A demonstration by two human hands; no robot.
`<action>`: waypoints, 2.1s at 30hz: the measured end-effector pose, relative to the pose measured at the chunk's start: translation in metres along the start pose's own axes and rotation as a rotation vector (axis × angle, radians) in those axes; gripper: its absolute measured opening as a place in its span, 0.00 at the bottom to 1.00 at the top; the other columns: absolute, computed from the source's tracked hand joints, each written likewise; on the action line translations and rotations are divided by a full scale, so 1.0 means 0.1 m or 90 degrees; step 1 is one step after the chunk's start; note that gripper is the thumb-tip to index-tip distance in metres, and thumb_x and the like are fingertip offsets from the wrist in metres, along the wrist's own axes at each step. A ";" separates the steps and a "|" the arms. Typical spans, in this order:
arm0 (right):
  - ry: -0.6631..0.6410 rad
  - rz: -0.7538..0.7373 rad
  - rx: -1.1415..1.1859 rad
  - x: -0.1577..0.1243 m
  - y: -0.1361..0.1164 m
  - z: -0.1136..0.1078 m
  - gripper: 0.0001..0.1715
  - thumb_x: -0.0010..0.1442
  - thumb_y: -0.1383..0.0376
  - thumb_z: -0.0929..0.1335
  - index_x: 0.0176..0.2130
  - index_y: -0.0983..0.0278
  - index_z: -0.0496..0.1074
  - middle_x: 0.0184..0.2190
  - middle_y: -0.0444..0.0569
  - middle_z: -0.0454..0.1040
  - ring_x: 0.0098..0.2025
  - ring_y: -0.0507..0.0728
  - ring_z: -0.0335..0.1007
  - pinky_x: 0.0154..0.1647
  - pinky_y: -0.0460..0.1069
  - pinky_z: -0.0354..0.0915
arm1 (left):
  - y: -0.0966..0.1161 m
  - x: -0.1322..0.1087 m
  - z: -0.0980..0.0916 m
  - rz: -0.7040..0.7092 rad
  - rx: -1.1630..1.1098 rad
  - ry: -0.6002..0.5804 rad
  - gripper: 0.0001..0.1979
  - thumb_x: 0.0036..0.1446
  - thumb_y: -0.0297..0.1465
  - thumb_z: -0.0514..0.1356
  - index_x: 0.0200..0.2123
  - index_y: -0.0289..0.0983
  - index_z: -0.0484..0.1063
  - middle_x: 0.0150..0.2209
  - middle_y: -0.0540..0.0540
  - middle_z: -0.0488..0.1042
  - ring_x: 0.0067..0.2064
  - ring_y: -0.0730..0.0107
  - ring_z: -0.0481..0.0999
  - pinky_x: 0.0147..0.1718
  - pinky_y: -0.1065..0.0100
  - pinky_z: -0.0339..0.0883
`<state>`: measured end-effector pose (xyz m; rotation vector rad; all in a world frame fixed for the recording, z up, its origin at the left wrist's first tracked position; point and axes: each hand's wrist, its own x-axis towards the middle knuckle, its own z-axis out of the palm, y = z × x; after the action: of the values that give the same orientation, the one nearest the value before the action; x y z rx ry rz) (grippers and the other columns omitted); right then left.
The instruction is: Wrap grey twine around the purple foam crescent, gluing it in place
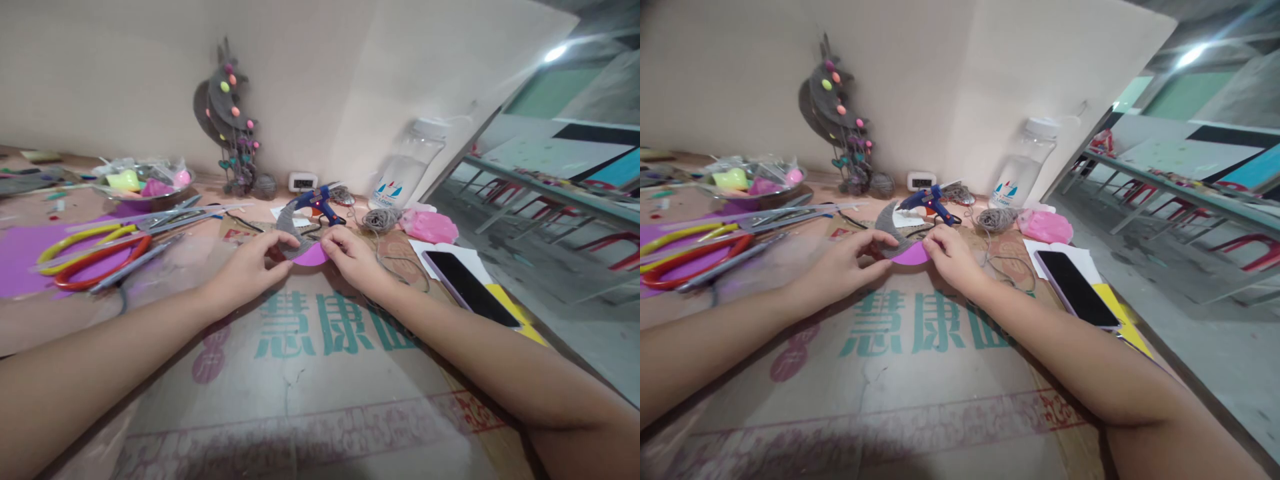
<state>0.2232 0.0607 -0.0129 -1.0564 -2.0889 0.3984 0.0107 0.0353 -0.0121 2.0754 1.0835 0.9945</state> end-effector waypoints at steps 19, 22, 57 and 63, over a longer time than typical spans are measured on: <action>-0.011 0.012 -0.004 0.00 0.01 0.00 0.11 0.61 0.64 0.60 0.27 0.63 0.63 0.29 0.47 0.66 0.35 0.55 0.62 0.40 0.50 0.58 | 0.06 -0.01 -0.02 -0.039 -0.014 -0.004 0.13 0.53 0.28 0.57 0.43 0.36 0.71 0.33 0.49 0.75 0.34 0.71 0.73 0.35 0.70 0.67; -0.009 0.019 -0.007 0.01 -0.01 -0.01 0.12 0.61 0.64 0.60 0.27 0.63 0.63 0.29 0.47 0.66 0.34 0.54 0.62 0.39 0.49 0.58 | 0.06 -0.01 -0.02 -0.045 -0.025 -0.006 0.12 0.54 0.28 0.56 0.42 0.36 0.71 0.32 0.49 0.74 0.33 0.71 0.73 0.35 0.69 0.67; -0.393 0.287 0.561 0.00 -0.13 -0.19 0.23 0.60 0.54 0.65 0.51 0.64 0.67 0.26 0.42 0.70 0.18 0.46 0.57 0.15 0.43 0.49 | -0.03 0.09 -0.04 -0.142 -0.299 0.059 0.10 0.57 0.32 0.56 0.41 0.35 0.67 0.30 0.49 0.74 0.31 0.72 0.73 0.30 0.71 0.66; -0.315 0.267 0.383 0.04 -0.19 -0.18 0.15 0.54 0.59 0.71 0.38 0.67 0.73 0.28 0.42 0.69 0.26 0.46 0.61 0.24 0.43 0.55 | -0.09 0.10 -0.03 -0.107 -0.268 0.038 0.12 0.57 0.34 0.57 0.43 0.35 0.68 0.31 0.49 0.74 0.30 0.73 0.71 0.29 0.72 0.65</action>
<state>0.2245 0.0515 0.0113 -1.0777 -1.9186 1.5197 0.0080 0.0485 -0.0140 1.6014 0.9612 1.0974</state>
